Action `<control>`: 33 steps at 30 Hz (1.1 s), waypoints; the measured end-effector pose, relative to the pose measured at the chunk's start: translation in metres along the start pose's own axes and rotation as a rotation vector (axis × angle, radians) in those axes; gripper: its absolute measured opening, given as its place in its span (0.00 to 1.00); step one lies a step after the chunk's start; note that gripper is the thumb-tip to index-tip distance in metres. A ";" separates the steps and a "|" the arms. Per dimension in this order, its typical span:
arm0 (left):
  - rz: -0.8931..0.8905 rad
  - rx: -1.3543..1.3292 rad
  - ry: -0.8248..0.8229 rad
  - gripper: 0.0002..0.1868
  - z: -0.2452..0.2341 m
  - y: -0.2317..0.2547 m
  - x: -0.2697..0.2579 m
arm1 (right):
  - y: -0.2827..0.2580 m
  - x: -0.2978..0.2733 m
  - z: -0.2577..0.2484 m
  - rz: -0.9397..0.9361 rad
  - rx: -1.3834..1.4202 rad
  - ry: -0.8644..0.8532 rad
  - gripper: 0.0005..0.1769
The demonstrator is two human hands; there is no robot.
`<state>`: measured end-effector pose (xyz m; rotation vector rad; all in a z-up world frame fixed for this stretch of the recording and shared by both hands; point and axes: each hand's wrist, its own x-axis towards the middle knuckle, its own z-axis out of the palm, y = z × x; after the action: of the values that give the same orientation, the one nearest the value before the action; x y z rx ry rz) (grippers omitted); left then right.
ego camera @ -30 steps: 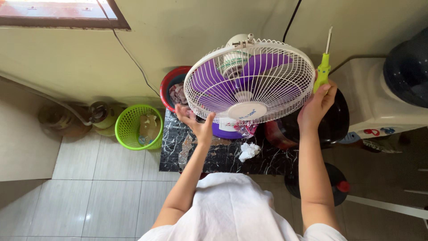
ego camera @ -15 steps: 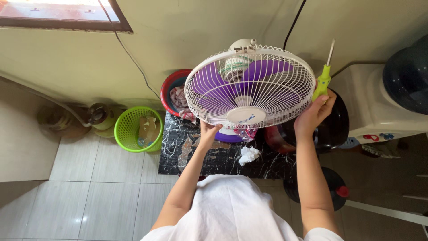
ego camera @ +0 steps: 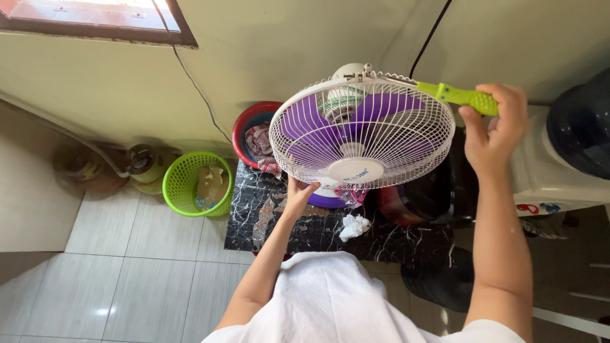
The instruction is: The person wipes the front grill of a purple fan with a cloth, then attaches it to the fan body. They secure the grill using a green screwdriver, tightening the screw at the top of the fan.
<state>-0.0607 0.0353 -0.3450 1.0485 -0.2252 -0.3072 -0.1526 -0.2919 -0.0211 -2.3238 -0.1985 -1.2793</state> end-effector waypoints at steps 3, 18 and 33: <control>-0.024 0.044 0.014 0.54 0.002 0.007 -0.002 | -0.003 0.014 0.002 -0.039 -0.033 -0.054 0.22; -0.013 -0.010 0.031 0.56 0.001 0.011 0.000 | 0.027 0.037 0.005 -0.178 0.196 -0.083 0.20; 0.287 0.220 0.110 0.67 0.018 0.078 -0.001 | 0.024 0.030 0.009 -0.246 0.067 -0.038 0.22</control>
<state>-0.0571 0.0568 -0.2681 1.2293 -0.3111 0.0354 -0.1208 -0.3121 -0.0085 -2.3215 -0.5462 -1.3201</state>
